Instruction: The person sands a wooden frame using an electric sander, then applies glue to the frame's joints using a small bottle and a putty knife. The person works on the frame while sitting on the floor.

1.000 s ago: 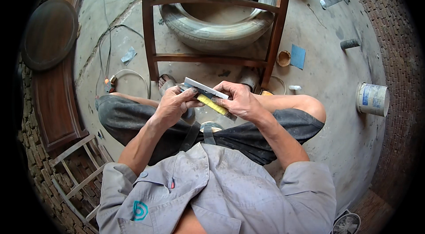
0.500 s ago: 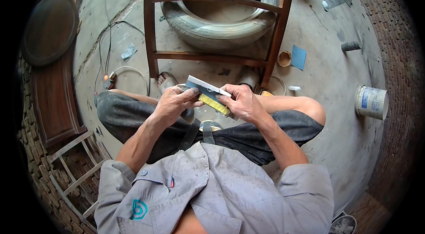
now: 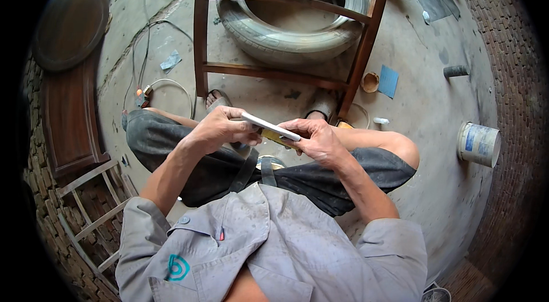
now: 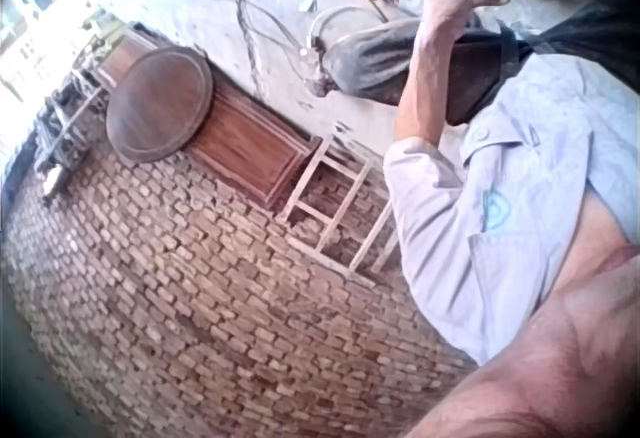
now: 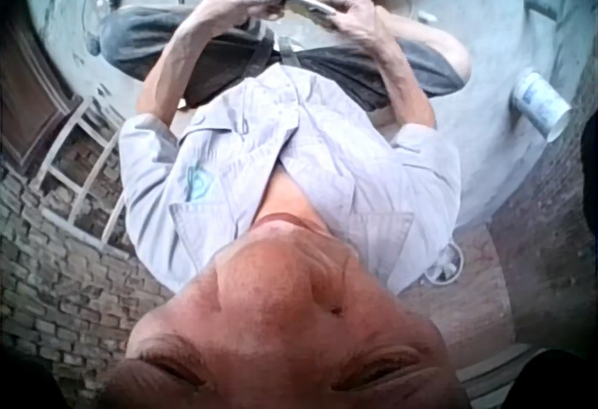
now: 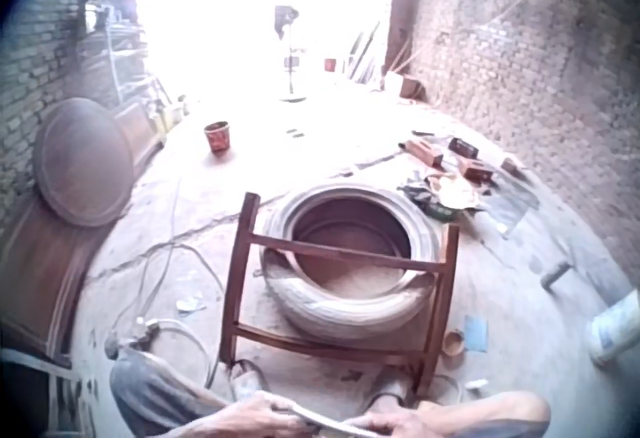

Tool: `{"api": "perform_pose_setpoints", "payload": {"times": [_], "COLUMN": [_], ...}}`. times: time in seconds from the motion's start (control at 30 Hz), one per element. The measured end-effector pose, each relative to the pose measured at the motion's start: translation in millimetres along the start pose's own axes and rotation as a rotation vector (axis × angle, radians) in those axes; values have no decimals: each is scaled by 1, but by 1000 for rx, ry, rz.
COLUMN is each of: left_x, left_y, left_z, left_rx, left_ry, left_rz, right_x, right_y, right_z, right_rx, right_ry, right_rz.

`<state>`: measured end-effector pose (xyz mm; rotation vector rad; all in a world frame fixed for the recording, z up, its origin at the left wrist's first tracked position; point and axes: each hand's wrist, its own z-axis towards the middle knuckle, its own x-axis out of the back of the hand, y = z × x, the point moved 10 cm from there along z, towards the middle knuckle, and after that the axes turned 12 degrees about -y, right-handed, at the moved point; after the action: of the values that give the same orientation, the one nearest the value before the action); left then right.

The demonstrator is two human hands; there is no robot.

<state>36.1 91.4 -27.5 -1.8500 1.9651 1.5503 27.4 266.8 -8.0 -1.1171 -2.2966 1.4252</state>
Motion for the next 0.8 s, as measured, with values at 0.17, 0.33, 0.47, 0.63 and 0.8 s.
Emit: {"api": "perform_pose_setpoints", "payload": {"times": [0.17, 0.33, 0.47, 0.63, 0.8], "left_x": [-10, -3, 0, 6, 3], "left_y": [8, 3, -3, -10, -3], "left_z": [-2, 1, 2, 3, -3], "left_rx": [-45, -110, -68, -30, 6], "left_ry": [-55, 0, 14, 49, -36], "left_rz": [55, -44, -50, -194, -197], "right_x": [4, -17, -35, -31, -16], "right_y": [-18, -58, -71, -63, -44], "right_z": [-1, -23, -33, -28, -11], "right_rx": [246, 542, 523, 556, 463], "right_ry": [-15, 75, 98, 231, 175], "right_rz": [-226, -750, -971, -1038, -785]}}
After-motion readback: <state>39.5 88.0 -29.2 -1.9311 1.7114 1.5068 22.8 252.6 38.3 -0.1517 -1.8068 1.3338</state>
